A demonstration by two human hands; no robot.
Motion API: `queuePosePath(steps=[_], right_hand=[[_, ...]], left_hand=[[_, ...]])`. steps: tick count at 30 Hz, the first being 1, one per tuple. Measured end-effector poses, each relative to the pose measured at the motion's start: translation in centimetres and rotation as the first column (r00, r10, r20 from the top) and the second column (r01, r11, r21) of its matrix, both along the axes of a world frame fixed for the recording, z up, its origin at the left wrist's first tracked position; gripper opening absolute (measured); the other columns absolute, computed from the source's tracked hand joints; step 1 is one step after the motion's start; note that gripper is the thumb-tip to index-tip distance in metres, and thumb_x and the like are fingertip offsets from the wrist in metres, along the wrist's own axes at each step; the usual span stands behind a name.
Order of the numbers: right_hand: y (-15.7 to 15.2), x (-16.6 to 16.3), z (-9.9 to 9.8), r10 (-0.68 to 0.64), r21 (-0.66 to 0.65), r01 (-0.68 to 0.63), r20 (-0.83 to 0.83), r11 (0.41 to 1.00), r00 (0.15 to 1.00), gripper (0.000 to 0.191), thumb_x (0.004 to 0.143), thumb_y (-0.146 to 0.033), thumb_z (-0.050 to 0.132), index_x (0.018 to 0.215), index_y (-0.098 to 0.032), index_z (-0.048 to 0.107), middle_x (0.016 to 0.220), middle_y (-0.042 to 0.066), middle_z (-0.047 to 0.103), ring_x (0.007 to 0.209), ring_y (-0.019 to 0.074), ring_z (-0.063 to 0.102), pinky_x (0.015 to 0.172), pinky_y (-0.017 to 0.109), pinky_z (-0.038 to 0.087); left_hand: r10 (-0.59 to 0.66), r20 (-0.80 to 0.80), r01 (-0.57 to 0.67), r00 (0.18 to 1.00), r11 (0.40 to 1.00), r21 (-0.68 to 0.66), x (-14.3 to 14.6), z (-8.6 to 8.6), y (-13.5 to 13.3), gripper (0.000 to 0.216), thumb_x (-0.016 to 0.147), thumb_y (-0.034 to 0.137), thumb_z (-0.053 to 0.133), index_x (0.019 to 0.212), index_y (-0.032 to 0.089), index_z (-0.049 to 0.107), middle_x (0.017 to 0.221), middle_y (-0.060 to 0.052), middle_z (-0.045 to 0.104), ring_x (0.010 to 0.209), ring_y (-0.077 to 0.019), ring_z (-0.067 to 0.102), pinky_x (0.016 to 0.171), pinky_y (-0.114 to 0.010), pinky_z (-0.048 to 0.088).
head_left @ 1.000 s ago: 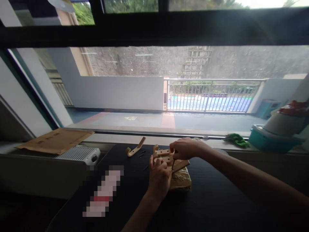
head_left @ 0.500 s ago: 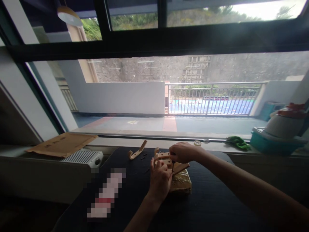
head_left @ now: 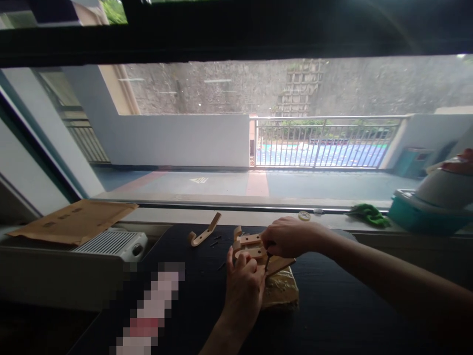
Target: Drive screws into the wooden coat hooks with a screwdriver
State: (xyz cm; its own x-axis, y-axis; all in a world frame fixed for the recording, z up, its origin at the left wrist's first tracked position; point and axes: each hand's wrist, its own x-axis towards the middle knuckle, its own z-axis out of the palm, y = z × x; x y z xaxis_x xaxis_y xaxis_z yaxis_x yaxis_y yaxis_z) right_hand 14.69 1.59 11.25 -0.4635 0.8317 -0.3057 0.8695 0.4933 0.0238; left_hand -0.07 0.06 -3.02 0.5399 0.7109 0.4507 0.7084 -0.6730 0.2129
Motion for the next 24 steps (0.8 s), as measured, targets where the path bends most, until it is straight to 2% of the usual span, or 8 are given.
queuePosePath(steps=[5, 10, 15, 20, 24], right_hand=[[0.4, -0.1, 0.3, 0.004, -0.019, -0.004, 0.018, 1.0, 1.0, 0.024, 0.083, -0.023, 0.048, 0.09, -0.017, 0.07, 0.085, 0.007, 0.07, 0.073, 0.0168, 0.059, 0.058, 0.027, 0.033], [0.6, -0.8, 0.8, 0.046, -0.052, -0.044, 0.034, 0.998, 0.998, 0.022, 0.078, -0.021, 0.056, 0.093, -0.021, 0.071, 0.082, 0.004, 0.07, 0.069, 0.0159, 0.057, 0.055, 0.027, 0.029], [0.8, -0.8, 0.0, 0.073, -0.038, -0.072, 0.01, 0.997, 0.997, 0.019, 0.08, -0.017, 0.052, 0.087, -0.017, 0.07, 0.079, 0.005, 0.068, 0.067, 0.0138, 0.054, 0.056, 0.026, 0.029], [1.3, -0.2, -0.4, 0.019, -0.03, -0.019, -0.008, 0.999, 1.0, 0.021, 0.082, -0.021, 0.049, 0.089, -0.017, 0.069, 0.083, 0.006, 0.068, 0.069, 0.014, 0.056, 0.056, 0.025, 0.031], [1.0, 0.0, 0.3, -0.012, -0.028, 0.012, 0.013, 1.0, 1.0, 0.023, 0.082, -0.025, 0.052, 0.094, -0.017, 0.069, 0.085, 0.007, 0.069, 0.069, 0.0164, 0.057, 0.056, 0.027, 0.031]], left_hand=[[-0.009, 0.005, 0.009, 1.0, 1.0, -0.017, -0.1, 0.3, -0.1, 0.017, 0.084, 0.014, 0.054, 0.08, 0.022, 0.067, 0.078, -0.001, 0.064, 0.105, -0.0253, 0.051, 0.111, -0.06, 0.015], [-0.011, 0.017, 0.011, 1.0, 1.0, -0.017, -0.1, 0.1, 0.0, 0.016, 0.085, 0.014, 0.053, 0.083, 0.022, 0.067, 0.077, 0.0, 0.064, 0.104, -0.0246, 0.051, 0.111, -0.06, 0.014], [-0.015, 0.028, 0.016, 1.0, 1.0, -0.023, -0.1, -0.2, 0.1, 0.016, 0.087, 0.016, 0.053, 0.082, 0.022, 0.067, 0.077, 0.0, 0.063, 0.105, -0.0244, 0.05, 0.111, -0.061, 0.013], [-0.025, 0.033, 0.026, 0.999, 0.999, -0.024, -0.1, -0.1, 0.0, 0.015, 0.085, 0.014, 0.054, 0.079, 0.022, 0.066, 0.079, -0.001, 0.064, 0.104, -0.0241, 0.05, 0.11, -0.061, 0.013], [-0.02, 0.025, 0.021, 0.999, 1.0, -0.018, -0.1, 0.0, -0.1, 0.016, 0.085, 0.014, 0.054, 0.079, 0.022, 0.066, 0.079, -0.001, 0.064, 0.105, -0.0244, 0.05, 0.11, -0.061, 0.013]])
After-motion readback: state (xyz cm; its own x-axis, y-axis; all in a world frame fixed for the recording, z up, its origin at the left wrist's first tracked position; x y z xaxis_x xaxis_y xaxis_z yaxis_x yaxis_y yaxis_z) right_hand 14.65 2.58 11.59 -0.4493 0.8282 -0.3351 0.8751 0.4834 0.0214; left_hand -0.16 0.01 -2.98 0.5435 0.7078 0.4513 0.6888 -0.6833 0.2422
